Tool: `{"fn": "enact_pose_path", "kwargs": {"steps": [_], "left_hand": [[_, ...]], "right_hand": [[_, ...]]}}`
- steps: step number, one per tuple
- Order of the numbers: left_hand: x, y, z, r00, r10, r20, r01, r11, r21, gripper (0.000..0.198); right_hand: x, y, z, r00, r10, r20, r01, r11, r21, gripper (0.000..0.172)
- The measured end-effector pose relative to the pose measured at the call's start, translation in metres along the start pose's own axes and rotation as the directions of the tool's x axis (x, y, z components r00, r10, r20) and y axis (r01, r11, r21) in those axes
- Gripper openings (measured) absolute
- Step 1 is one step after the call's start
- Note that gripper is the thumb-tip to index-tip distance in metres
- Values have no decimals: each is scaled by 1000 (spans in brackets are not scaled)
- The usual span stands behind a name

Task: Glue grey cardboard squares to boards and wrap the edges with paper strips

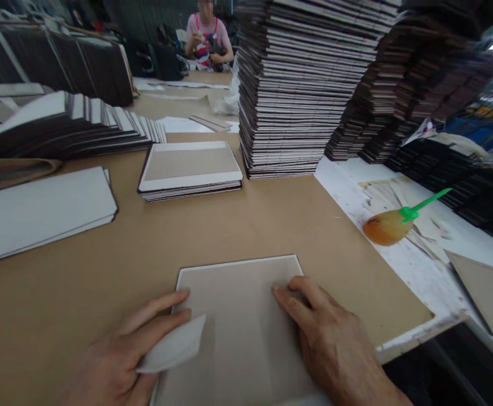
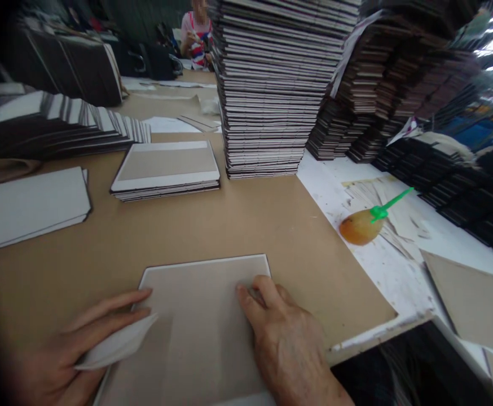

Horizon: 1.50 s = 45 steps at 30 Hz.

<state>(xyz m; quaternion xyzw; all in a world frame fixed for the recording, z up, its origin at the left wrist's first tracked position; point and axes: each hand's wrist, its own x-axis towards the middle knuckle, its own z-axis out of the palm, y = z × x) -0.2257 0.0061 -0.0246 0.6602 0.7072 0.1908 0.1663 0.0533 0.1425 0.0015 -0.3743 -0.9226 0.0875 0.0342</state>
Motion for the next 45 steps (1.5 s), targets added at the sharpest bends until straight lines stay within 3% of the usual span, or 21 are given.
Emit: {"fn": "enact_pose_path", "kwargs": {"steps": [5,8,11,14,16,18,19,20,22,23,24,26,28,33,38,41,45], "left_hand": [[2,54,-19,986,-127,108,102,972,214,57],[1,93,-15,985,13,169,-53,971,232,61],[7,116,0,973,140,184,-179,959,217,54],[15,119,13,978,142,150,-174,957,232,52],[16,115,18,979,159,128,-184,959,217,55],[15,111,21,981,164,106,-184,960,209,59],[14,109,23,982,162,97,-180,961,212,62],[13,106,26,983,161,86,-176,959,223,65],[11,101,33,985,154,77,-168,956,241,67],[11,98,36,986,145,77,-160,955,251,67],[11,96,39,987,140,79,-156,953,260,67],[12,93,44,987,135,84,-153,948,278,67],[13,93,45,988,130,80,-147,946,289,67],[13,94,44,987,145,72,-159,950,269,67],[14,93,46,983,180,28,-182,957,225,65],[13,95,43,982,191,7,-189,962,199,63],[9,102,32,980,197,-3,-194,967,167,58]], "right_hand": [[-3,-3,-5,999,-24,-22,20,988,-156,56],[-4,-2,-2,994,-73,-81,56,979,-196,54],[-1,-2,3,992,-84,-94,67,983,-170,50],[-2,1,3,993,-85,-82,83,996,-28,49],[-7,12,-2,988,-107,-110,125,978,169,44],[-18,35,-9,971,61,-230,40,910,412,33],[-25,50,-14,925,231,-302,-46,857,513,32],[-31,68,-19,833,417,-363,-142,796,589,36],[-42,105,-28,574,682,-453,-304,691,656,51],[-45,123,-32,481,733,-481,-358,665,655,59],[-46,139,-35,422,760,-495,-401,646,650,68],[-39,166,-39,376,789,-486,-469,614,635,84],[-26,183,-39,394,803,-448,-521,596,611,84],[6,193,-37,506,804,-313,-563,582,587,41],[6,176,-50,592,746,-304,-492,634,597,40],[1,150,-65,719,628,-298,-353,699,622,48],[3,104,-81,928,334,-167,-127,702,700,48]]}}
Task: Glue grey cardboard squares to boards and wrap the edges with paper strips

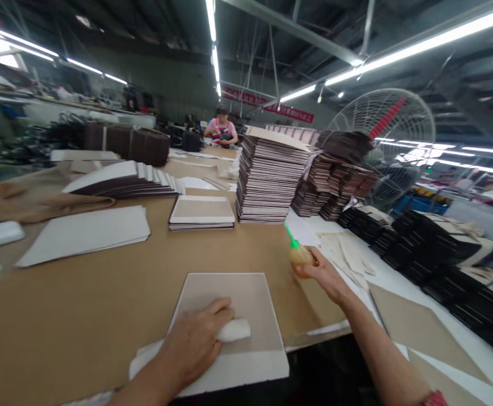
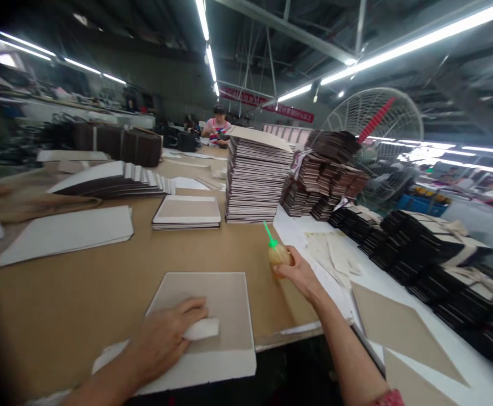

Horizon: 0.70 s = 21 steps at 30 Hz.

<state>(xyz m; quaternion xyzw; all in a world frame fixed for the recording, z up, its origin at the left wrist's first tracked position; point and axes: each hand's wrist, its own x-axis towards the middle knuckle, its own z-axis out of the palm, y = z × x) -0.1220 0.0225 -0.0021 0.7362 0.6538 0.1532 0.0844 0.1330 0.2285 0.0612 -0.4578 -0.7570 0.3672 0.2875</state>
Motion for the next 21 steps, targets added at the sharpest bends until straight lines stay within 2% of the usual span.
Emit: {"fn": "enact_pose_path", "kwargs": {"steps": [3,7,9,12,15,19,21], "left_hand": [[0,2,-8,1000,0,10,0,1000,-8,48],[1,1,-12,999,26,26,-25,999,-22,44],[1,1,-13,999,28,36,-27,999,-21,42],[1,1,-15,998,29,48,-28,999,-15,39],[1,2,-18,998,27,64,-26,1000,-16,39],[1,3,-20,996,2,88,0,1000,-24,41],[1,4,-20,996,-1,86,3,1000,-27,43]], "right_hand": [[-1,-24,20,978,-58,200,30,990,140,54],[5,-39,51,952,4,307,-132,908,397,44],[7,-43,67,936,20,350,-191,866,463,38],[7,-47,91,928,17,372,-199,867,458,37],[8,-51,112,940,2,342,-149,903,403,36],[11,-66,134,966,-68,251,7,971,237,50],[13,-77,141,971,-133,197,109,986,126,51]]}}
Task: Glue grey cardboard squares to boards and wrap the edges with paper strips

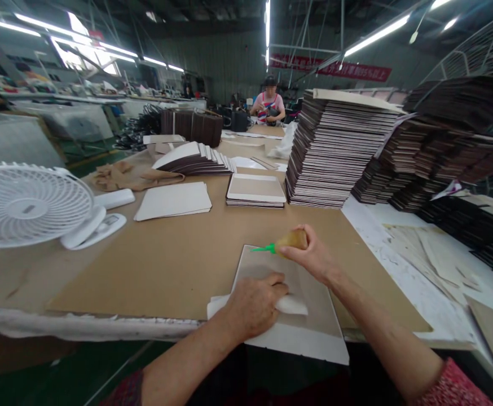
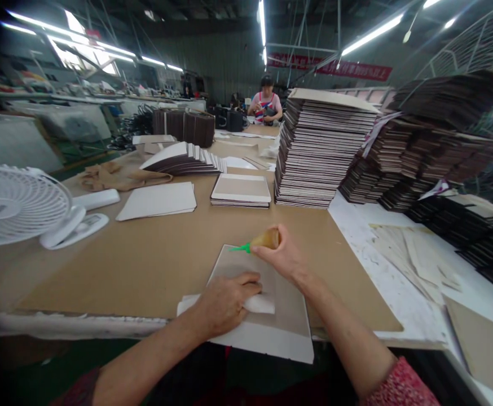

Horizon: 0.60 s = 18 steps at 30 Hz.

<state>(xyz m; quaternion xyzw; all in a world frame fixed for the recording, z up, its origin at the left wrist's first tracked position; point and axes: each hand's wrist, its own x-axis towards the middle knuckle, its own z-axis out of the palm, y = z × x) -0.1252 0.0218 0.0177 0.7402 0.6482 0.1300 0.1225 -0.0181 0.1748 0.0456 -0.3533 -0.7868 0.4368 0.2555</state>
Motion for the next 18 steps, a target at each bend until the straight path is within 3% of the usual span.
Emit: {"fn": "enact_pose_path", "kwargs": {"steps": [6,18], "left_hand": [[0,0,1,1000,5,-21,-6,1000,-12,42],[1,0,0,1000,16,6,-16,1000,9,38]], "right_hand": [[6,-22,12,979,-204,2,197,942,-272,39],[30,-57,11,869,-413,274,495,705,-507,24]]}}
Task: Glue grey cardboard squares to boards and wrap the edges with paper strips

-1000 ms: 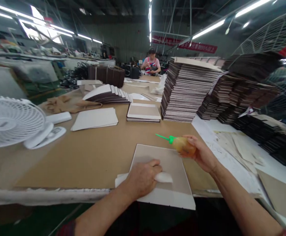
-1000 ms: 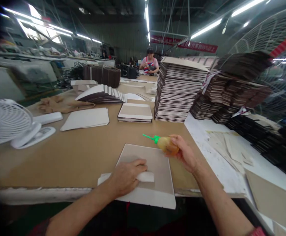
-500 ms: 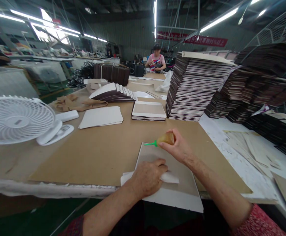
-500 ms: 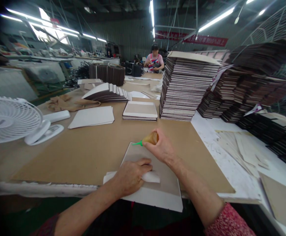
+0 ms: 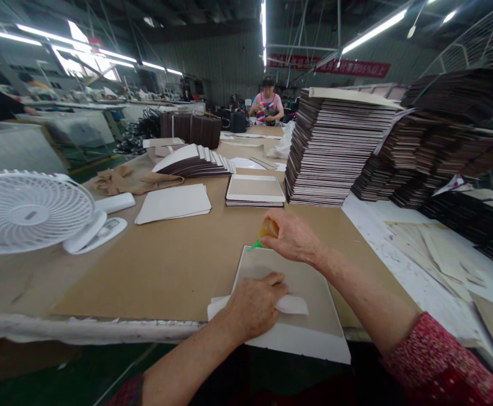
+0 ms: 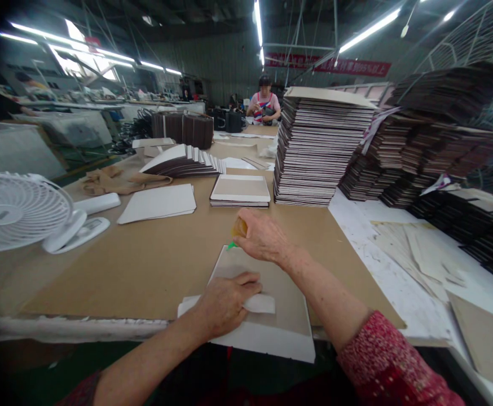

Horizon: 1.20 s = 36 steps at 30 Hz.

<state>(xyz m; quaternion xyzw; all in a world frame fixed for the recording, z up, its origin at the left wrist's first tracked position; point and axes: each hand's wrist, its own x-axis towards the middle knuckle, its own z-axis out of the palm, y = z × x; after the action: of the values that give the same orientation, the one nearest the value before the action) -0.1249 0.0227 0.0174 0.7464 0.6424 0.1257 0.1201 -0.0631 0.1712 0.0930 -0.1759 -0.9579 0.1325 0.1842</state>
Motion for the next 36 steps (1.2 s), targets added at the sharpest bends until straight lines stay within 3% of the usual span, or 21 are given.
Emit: {"fn": "enact_pose_path", "kwargs": {"steps": [9,22,36], "left_hand": [[1,0,3,1000,-10,-2,10,1000,16,47],[2,1,3,1000,-11,-1,11,999,41,44],[1,0,5,999,-6,-39,7,999,43,41]], "right_hand": [[25,-10,-8,993,-73,93,84,988,-129,19],[31,-21,-10,985,-116,130,140,971,-193,19],[26,-8,-25,986,-34,161,77,959,-272,20]]}}
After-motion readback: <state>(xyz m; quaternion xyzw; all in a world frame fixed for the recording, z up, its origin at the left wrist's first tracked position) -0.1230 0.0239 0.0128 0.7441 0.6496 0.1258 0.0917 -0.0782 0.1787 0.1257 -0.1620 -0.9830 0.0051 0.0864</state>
